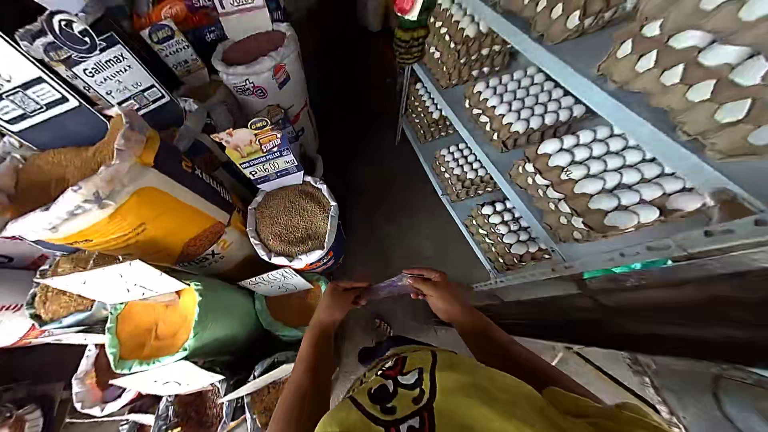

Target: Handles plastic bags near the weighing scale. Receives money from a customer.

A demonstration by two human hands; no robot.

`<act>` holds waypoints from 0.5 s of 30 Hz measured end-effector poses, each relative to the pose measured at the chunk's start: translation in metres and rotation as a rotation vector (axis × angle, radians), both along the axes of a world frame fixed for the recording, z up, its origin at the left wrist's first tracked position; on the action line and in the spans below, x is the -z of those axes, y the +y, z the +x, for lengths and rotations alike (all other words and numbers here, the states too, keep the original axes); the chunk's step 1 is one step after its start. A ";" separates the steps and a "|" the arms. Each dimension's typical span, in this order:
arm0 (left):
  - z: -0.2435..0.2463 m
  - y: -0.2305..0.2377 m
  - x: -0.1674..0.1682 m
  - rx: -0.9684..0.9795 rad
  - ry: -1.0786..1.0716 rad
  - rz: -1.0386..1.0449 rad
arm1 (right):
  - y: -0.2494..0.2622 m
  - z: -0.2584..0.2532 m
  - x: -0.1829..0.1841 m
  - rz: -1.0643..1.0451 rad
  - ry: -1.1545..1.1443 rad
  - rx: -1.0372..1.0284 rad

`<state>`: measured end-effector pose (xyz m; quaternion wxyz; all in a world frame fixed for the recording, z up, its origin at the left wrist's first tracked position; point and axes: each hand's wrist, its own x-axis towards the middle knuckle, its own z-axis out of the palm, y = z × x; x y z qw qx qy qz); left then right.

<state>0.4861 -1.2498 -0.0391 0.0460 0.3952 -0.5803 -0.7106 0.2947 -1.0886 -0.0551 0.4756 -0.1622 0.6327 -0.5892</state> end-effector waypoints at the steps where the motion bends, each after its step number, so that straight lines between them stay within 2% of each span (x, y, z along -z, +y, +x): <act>1: 0.001 -0.017 -0.002 -0.005 -0.020 0.012 | -0.020 -0.004 -0.002 -0.021 -0.020 -0.023; 4: 0.001 -0.068 -0.010 -0.054 -0.032 0.071 | -0.081 -0.021 -0.012 -0.099 -0.008 -0.145; 8: -0.023 -0.129 -0.002 -0.094 -0.037 0.154 | -0.146 -0.057 -0.018 -0.109 -0.012 -0.225; 11: -0.074 -0.173 0.010 -0.032 -0.079 0.205 | -0.186 -0.098 -0.016 -0.068 0.013 -0.132; 15: -0.175 -0.248 -0.006 0.146 -0.042 0.194 | -0.235 -0.166 -0.044 -0.031 0.048 0.148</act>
